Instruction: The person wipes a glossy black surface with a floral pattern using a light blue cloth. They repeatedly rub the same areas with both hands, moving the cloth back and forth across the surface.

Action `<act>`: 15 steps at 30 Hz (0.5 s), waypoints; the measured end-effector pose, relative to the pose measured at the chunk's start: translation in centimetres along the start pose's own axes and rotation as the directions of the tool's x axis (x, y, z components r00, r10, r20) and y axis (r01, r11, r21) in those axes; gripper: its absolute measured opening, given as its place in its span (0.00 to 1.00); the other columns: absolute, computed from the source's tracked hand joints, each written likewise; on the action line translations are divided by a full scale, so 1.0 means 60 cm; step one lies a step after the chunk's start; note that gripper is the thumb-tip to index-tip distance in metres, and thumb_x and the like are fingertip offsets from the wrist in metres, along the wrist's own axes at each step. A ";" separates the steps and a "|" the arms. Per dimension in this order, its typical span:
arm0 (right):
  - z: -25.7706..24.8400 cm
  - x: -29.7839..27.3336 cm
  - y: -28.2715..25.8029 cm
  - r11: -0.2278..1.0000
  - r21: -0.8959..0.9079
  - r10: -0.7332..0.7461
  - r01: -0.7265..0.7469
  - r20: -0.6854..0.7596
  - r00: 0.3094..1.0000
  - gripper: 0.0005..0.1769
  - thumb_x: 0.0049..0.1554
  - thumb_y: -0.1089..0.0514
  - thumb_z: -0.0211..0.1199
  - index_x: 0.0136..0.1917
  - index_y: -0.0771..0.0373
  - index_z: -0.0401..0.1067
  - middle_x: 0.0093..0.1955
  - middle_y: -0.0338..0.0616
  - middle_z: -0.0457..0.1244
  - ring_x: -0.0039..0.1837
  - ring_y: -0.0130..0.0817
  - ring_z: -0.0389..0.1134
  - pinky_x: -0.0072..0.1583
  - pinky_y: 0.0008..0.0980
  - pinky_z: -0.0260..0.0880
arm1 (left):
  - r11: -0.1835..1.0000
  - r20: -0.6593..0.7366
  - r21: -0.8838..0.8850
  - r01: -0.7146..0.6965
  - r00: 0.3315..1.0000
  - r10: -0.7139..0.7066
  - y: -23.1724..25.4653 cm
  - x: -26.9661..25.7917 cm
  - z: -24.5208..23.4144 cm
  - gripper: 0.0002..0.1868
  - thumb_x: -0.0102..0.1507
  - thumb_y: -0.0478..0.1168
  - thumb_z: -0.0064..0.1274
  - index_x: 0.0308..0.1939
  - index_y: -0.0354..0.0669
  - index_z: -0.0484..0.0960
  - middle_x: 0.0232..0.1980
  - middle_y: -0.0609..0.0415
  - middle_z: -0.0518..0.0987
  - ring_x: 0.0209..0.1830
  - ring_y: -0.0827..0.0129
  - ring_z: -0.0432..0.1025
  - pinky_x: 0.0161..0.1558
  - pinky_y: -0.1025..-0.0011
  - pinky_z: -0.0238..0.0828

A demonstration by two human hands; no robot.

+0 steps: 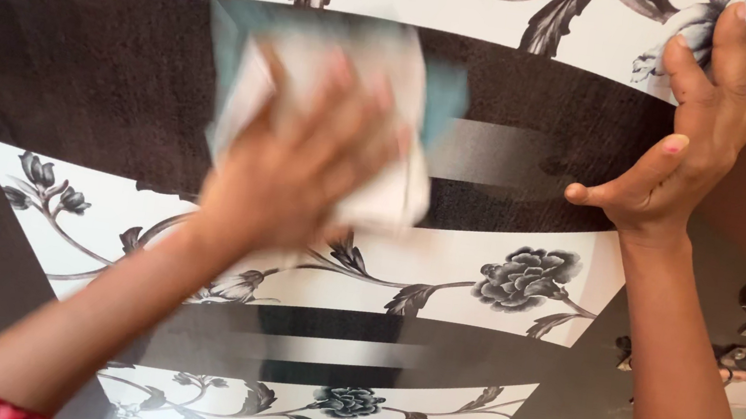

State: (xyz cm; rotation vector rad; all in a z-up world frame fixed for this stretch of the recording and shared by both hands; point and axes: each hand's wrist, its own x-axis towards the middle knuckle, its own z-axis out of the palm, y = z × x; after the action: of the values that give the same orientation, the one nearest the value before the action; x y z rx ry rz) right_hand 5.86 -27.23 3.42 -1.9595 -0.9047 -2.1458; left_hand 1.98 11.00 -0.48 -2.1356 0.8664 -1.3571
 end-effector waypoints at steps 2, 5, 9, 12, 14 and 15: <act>0.000 0.001 0.000 1.000 0.006 0.013 -0.013 0.000 1.000 0.48 0.66 0.26 0.35 0.70 0.71 0.71 0.82 0.61 0.52 0.85 0.62 0.45 0.80 0.62 0.32 | 0.956 0.003 -0.141 -0.259 0.965 0.262 0.051 -0.039 0.025 0.51 0.63 0.76 0.39 0.83 0.57 0.47 0.85 0.47 0.46 0.82 0.47 0.37 0.72 0.30 0.34; 0.000 0.004 -0.001 1.000 0.008 0.009 -0.009 -0.003 1.000 0.48 0.67 0.28 0.34 0.70 0.71 0.70 0.82 0.62 0.53 0.85 0.62 0.45 0.82 0.65 0.32 | 0.894 0.056 -0.020 -0.447 0.893 0.447 0.063 -0.091 0.050 0.49 0.59 0.74 0.38 0.79 0.64 0.45 0.82 0.53 0.46 0.81 0.54 0.37 0.72 0.37 0.39; -0.002 0.012 -0.010 0.999 0.023 0.030 -0.030 -0.012 0.999 0.47 0.67 0.28 0.33 0.68 0.71 0.71 0.80 0.63 0.53 0.83 0.64 0.46 0.80 0.67 0.33 | 0.879 0.002 -0.187 -0.438 0.895 0.446 -0.035 -0.103 0.052 0.49 0.65 0.75 0.36 0.81 0.54 0.45 0.83 0.47 0.45 0.82 0.48 0.35 0.75 0.36 0.32; -0.003 0.015 -0.016 0.999 0.028 0.039 -0.039 -0.008 0.999 0.48 0.65 0.27 0.33 0.66 0.72 0.71 0.78 0.64 0.54 0.81 0.65 0.47 0.78 0.68 0.34 | 1.000 0.063 -0.007 -0.028 0.998 0.028 -0.146 -0.099 -0.001 0.51 0.52 0.75 0.41 0.77 0.66 0.53 0.82 0.55 0.43 0.81 0.54 0.31 0.71 0.37 0.24; -0.006 0.018 -0.011 0.997 -0.041 -0.058 0.058 -0.002 0.998 0.51 0.63 0.24 0.36 0.66 0.74 0.71 0.78 0.65 0.53 0.80 0.64 0.46 0.78 0.66 0.34 | 0.987 0.055 -0.045 0.155 0.987 -0.152 -0.210 -0.087 -0.046 0.52 0.61 0.73 0.43 0.85 0.56 0.58 0.86 0.43 0.44 0.83 0.49 0.33 0.70 0.30 0.27; -0.006 0.016 -0.010 0.999 -0.023 -0.036 0.036 -0.001 0.999 0.51 0.64 0.24 0.36 0.66 0.73 0.71 0.78 0.64 0.54 0.81 0.64 0.46 0.78 0.66 0.34 | 0.962 0.075 -0.091 0.259 0.964 -0.253 -0.222 -0.078 -0.059 0.50 0.62 0.74 0.41 0.84 0.57 0.58 0.85 0.42 0.46 0.82 0.47 0.35 0.70 0.30 0.29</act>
State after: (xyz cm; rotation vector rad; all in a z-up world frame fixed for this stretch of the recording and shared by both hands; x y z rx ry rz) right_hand 5.11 -26.58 4.13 -1.9669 -0.9270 -2.1860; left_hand 0.78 23.43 7.00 -2.4228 0.6622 -1.3848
